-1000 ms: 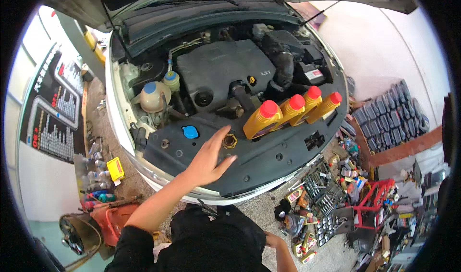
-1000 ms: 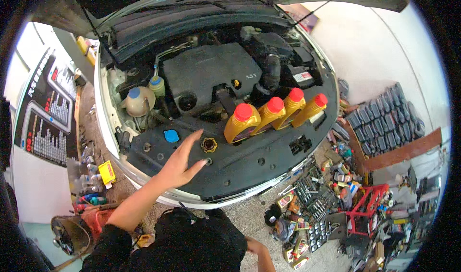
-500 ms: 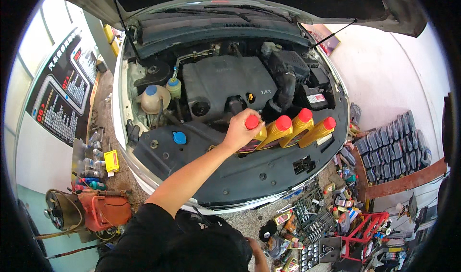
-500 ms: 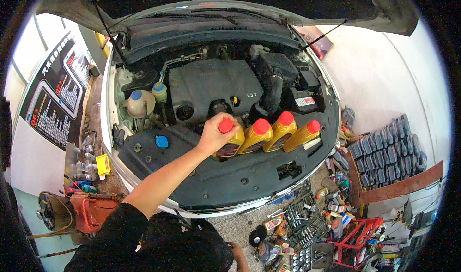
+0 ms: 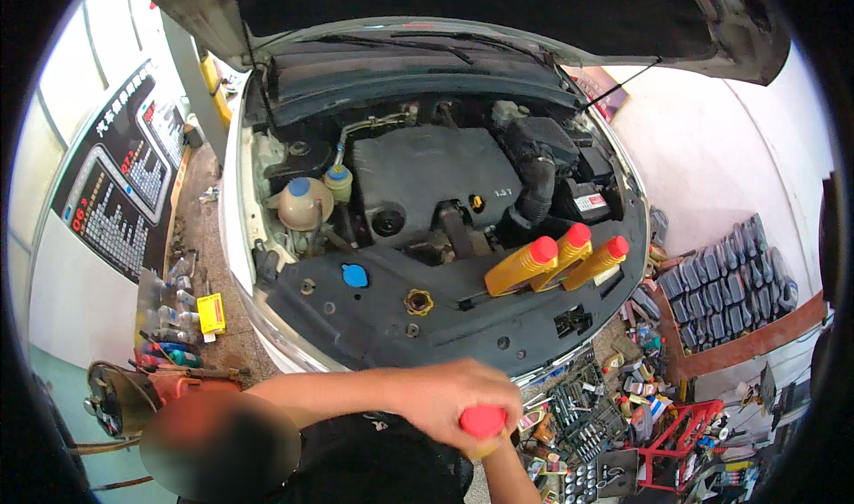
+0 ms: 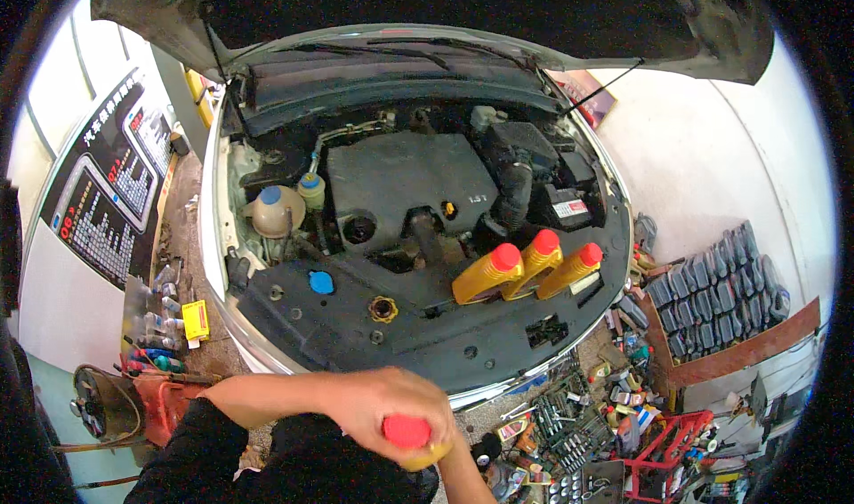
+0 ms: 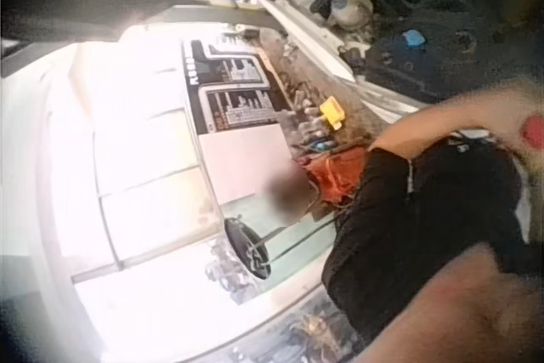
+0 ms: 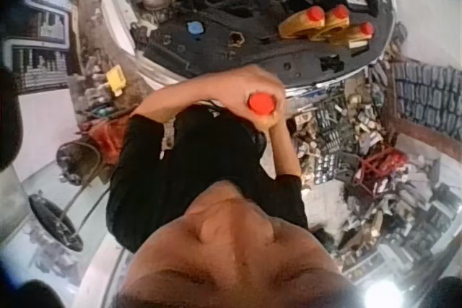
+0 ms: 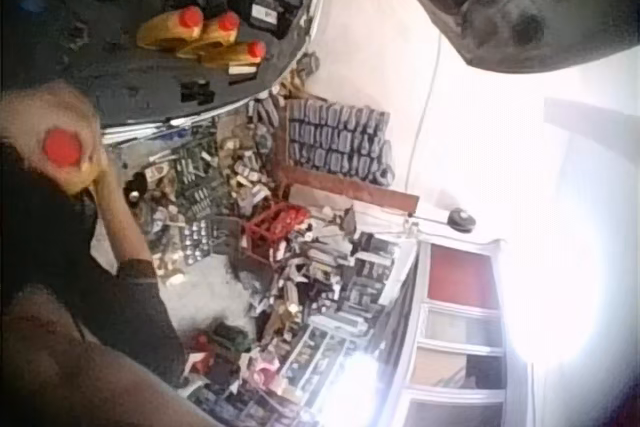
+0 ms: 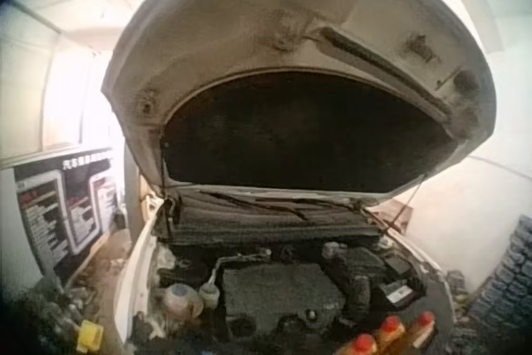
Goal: The person opens a yellow motor oil bottle and pours its contents into the engine oil filler of a white car with the hood open. After pouring, the person closes the bottle and places it back on the engine bay.
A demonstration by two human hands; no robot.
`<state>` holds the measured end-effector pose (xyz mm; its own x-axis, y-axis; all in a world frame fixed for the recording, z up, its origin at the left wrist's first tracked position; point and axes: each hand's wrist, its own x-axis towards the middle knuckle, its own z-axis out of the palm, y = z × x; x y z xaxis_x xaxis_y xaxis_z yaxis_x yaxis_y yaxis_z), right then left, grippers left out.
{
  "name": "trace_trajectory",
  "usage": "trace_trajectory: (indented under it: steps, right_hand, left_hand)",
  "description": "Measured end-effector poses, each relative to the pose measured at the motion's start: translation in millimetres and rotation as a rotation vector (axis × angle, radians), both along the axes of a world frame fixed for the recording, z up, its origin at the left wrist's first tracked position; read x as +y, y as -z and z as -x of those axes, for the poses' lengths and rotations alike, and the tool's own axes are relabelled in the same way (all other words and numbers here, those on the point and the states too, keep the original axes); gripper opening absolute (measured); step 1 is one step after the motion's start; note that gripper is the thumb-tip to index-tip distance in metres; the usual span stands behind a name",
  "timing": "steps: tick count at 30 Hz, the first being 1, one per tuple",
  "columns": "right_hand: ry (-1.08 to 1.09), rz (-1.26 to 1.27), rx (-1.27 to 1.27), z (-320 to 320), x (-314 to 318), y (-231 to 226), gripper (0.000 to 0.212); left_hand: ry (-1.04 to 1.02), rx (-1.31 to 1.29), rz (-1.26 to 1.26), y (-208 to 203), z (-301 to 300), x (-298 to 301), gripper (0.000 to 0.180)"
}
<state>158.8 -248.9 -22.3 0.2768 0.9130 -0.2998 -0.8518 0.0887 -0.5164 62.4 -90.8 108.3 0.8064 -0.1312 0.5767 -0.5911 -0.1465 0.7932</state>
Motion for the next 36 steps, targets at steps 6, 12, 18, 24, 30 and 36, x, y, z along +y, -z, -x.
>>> trace_trajectory:
  steps: [6, 12, 18, 24, 30, 36]
  right_hand:
    - [0.048, 0.093, -0.025, 90, 36, 32, 0.067]
    - [0.03, 0.141, -0.029, 129, 69, 40, 0.064]
    - [-0.344, -0.003, 0.118, 120, 58, 75, 0.064]
    - [-0.16, 0.092, 0.112, 144, 52, 58, 0.062]
    - [-0.105, 0.049, 0.098, 133, 48, 65, 0.06]
    - [-0.115, 0.008, 0.126, 136, 34, 63, 0.058]
  left_hand:
    - [0.199, 0.108, -0.021, -3, 63, 22, 0.021]
    - [-0.521, 0.166, 0.068, 21, 116, 62, 0.023]
    - [-0.227, 0.218, 0.011, 21, 137, 85, 0.038]
    - [0.008, 0.007, 0.082, 33, 136, 47, 0.033]
    - [-0.413, 0.297, 0.215, 47, 128, 59, 0.04]
    - [0.477, 0.163, 0.178, 39, 122, 56, 0.042]
